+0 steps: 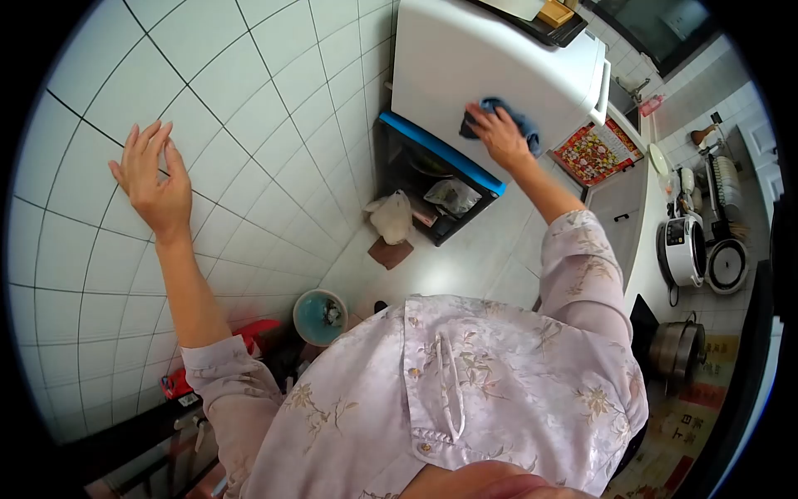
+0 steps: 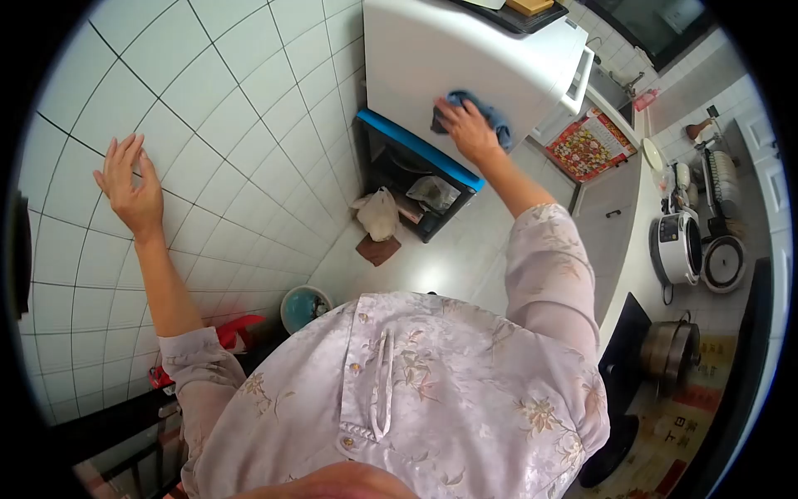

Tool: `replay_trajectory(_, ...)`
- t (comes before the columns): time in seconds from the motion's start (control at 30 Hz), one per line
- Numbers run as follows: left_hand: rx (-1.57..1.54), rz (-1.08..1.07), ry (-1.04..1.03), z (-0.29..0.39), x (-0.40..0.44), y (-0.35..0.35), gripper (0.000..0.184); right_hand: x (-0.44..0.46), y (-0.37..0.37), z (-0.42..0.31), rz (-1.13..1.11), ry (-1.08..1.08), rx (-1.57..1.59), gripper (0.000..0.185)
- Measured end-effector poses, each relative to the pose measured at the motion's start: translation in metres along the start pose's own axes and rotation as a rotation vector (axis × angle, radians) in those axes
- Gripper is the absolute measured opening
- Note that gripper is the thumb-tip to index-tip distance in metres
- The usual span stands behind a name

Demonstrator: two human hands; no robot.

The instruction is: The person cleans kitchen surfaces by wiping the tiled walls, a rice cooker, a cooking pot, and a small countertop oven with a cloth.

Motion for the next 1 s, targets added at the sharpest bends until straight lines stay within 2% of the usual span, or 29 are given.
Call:
replay_trajectory(0.1,0.031,0.016,-0.002,-0.021,0.0,-0.006,0.025,0.029,0.074,0.045,0.103,-0.064,-0.087,0.042)
replay_trajectory(0.17,0.092,0.048,-0.055,-0.027,-0.001,-0.01,0.024,0.044,0.123,0.066,0.209,-0.109,-0.282,0.045)
replay_trajectory(0.23,0.156,0.085,-0.106,-0.026,-0.004,-0.014,0.024,0.052,0.145,0.086,0.278,-0.076,-0.173,0.048)
replay_trajectory(0.3,0.227,0.16,-0.2,-0.017,-0.01,-0.013,0.023,0.045,0.14,0.105,0.262,-0.113,-0.039,0.051)
replay_trajectory(0.4,0.223,0.198,-0.221,-0.017,-0.013,-0.01,0.021,0.022,0.14,0.105,0.248,-0.127,-0.12,0.053)
replay_trajectory(0.53,0.238,0.203,-0.251,-0.01,-0.013,-0.013,0.02,0.06,0.133,0.097,0.169,-0.116,-0.16,0.052)
replay_trajectory(0.8,0.255,0.217,-0.25,-0.008,-0.014,-0.015,0.021,0.178,0.143,0.102,0.405,-0.062,-0.094,0.042)
replay_trajectory(1.0,0.232,0.213,-0.263,-0.005,-0.013,-0.012,0.021,0.152,0.142,0.107,0.35,-0.081,0.011,0.051)
Point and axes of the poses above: each hand's wrist, its own x-axis towards the middle knuckle, its own y-axis out of the back of the hand, z = x × y, the point moved 10 cm from there along x, towards the middle knuckle, and after that the axes turned 9 degrees about y, right-handed, at the moved point
